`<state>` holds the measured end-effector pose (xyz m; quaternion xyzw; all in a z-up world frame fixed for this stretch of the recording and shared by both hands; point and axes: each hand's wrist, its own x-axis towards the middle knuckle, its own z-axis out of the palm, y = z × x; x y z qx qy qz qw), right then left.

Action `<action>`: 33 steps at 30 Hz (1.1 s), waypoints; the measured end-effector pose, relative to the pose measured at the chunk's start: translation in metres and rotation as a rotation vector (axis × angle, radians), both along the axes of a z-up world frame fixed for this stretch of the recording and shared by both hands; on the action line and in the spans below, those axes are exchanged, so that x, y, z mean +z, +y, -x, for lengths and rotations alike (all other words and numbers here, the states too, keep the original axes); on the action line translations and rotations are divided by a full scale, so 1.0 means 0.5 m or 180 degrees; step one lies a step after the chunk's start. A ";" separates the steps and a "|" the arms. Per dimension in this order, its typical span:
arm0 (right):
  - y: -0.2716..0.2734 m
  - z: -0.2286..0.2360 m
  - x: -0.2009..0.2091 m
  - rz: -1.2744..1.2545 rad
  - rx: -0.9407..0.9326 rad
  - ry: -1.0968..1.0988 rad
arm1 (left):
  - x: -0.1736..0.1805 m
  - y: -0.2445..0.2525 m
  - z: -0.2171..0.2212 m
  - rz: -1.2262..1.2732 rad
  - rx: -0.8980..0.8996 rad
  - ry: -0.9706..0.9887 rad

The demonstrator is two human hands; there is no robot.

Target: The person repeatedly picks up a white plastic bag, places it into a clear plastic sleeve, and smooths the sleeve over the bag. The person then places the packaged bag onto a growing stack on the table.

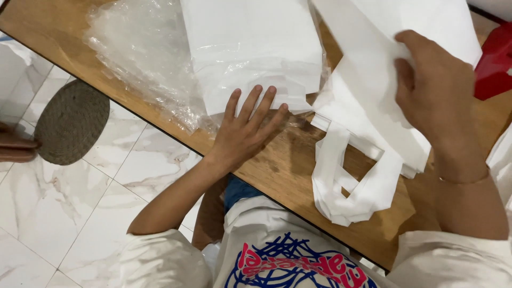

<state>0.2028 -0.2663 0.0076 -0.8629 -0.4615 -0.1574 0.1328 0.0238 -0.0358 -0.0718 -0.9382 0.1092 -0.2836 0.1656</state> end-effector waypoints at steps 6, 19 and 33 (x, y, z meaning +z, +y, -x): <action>-0.132 0.024 -0.056 0.0087 -0.0876 -0.0146 | 0.011 -0.067 0.007 -0.0093 0.0208 0.0192; -0.160 0.050 -0.006 -0.1267 -0.1463 0.2878 | 0.029 -0.297 -0.230 0.2307 -0.1952 0.0852; -0.146 0.073 -0.074 -0.0587 -0.0662 0.0661 | 0.063 -0.124 -0.079 0.0175 -0.2326 -0.0243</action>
